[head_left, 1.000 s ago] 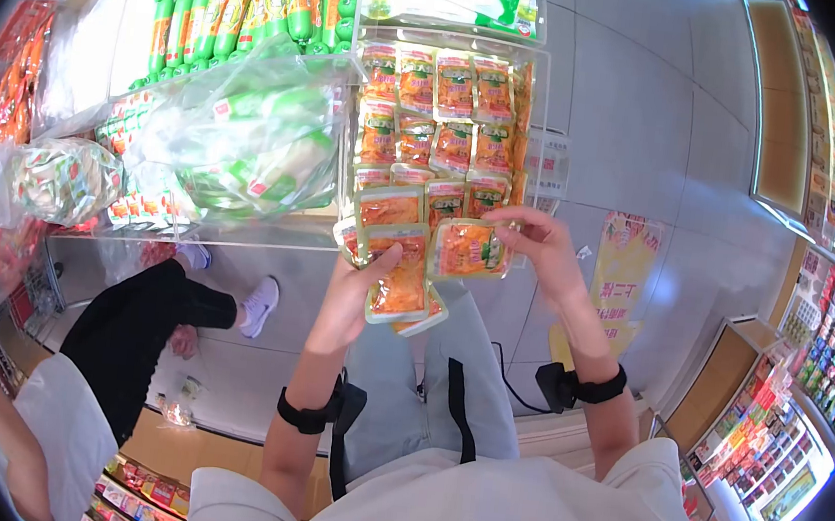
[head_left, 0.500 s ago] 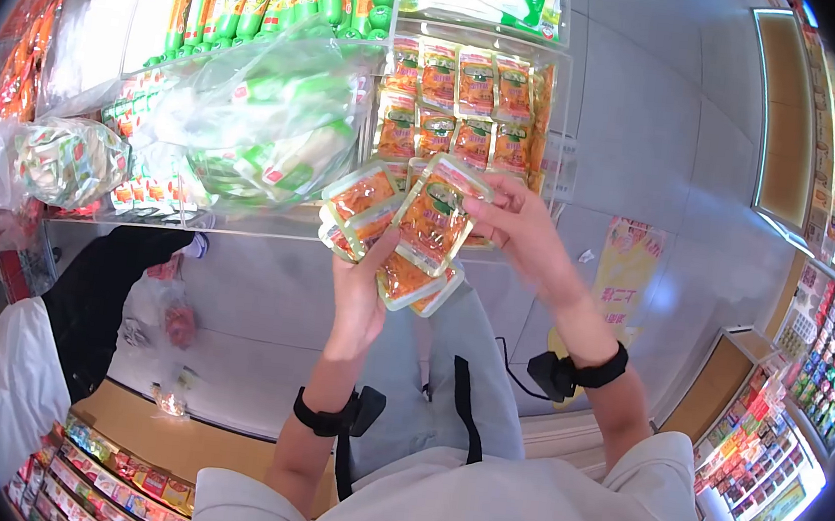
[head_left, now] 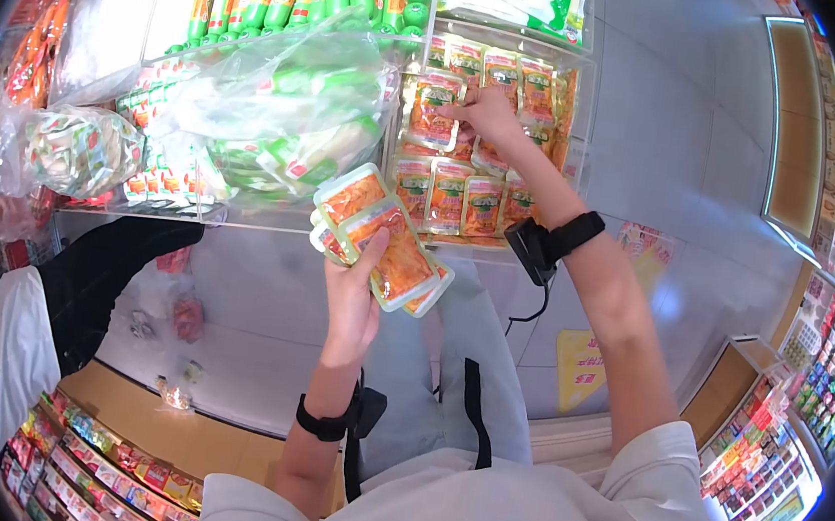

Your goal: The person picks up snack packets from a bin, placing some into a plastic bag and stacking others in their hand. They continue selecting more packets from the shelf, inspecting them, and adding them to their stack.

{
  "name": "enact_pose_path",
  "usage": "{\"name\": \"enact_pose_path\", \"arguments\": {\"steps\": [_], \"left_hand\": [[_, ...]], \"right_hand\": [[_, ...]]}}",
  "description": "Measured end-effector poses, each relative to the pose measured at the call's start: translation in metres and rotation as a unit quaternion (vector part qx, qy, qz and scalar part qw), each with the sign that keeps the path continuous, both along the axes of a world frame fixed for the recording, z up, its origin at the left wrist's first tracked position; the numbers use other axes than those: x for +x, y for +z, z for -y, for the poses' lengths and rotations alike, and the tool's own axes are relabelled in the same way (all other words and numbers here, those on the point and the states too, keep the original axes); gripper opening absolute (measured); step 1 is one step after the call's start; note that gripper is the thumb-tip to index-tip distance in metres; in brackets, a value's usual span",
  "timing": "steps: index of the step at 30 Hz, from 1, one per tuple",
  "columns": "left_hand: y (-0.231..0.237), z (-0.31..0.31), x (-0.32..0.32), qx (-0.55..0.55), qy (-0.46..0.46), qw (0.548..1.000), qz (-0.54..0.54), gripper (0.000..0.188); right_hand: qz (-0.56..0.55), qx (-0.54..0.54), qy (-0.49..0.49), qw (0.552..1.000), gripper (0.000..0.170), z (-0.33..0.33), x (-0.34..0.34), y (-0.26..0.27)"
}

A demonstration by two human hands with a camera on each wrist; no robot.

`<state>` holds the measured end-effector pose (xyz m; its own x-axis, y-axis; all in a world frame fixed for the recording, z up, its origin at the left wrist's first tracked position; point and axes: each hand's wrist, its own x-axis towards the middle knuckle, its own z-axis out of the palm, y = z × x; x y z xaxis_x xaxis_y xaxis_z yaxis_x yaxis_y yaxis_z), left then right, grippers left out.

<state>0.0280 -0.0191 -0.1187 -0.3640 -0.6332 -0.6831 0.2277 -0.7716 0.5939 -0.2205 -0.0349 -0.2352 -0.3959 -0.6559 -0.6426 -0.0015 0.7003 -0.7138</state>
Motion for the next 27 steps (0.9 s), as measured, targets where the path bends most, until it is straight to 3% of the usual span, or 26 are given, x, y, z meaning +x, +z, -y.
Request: {"name": "enact_pose_path", "arguments": {"steps": [5,8,11,16,19,22,24,27], "left_hand": [[-0.002,-0.001,0.002,0.014,-0.001,1.0,-0.02,0.033],[0.0,0.001,0.001,0.018,-0.007,1.0,-0.023,0.033],[0.0,0.002,0.001,0.016,-0.009,1.0,-0.023,0.034],[0.001,0.004,-0.003,0.042,-0.001,0.999,-0.025,0.034],[0.0,0.006,-0.003,0.047,-0.011,0.998,-0.028,0.035],[-0.007,0.006,-0.008,0.016,-0.033,0.999,-0.028,0.035],[-0.01,0.004,-0.012,0.005,-0.05,0.998,-0.027,0.035],[-0.012,0.001,-0.016,0.011,-0.065,0.997,-0.027,0.034]], "right_hand": [[-0.261,0.037,0.096,0.96,0.034,0.001,0.017,-0.005],[-0.136,-0.061,0.067,0.987,0.034,-0.002,0.007,-0.013],[-0.012,-0.008,0.102,0.995,0.032,0.0,-0.004,0.002],[-0.231,0.024,0.166,0.958,0.038,0.001,0.012,0.013],[-0.173,-0.051,0.09,0.98,0.038,-0.013,0.016,0.038],[0.143,-0.035,0.027,0.989,0.028,-0.039,0.035,0.087],[0.184,-0.056,0.102,0.976,0.023,-0.063,0.056,0.095],[0.188,-0.081,0.055,0.977,0.025,-0.091,0.084,0.088]]}}
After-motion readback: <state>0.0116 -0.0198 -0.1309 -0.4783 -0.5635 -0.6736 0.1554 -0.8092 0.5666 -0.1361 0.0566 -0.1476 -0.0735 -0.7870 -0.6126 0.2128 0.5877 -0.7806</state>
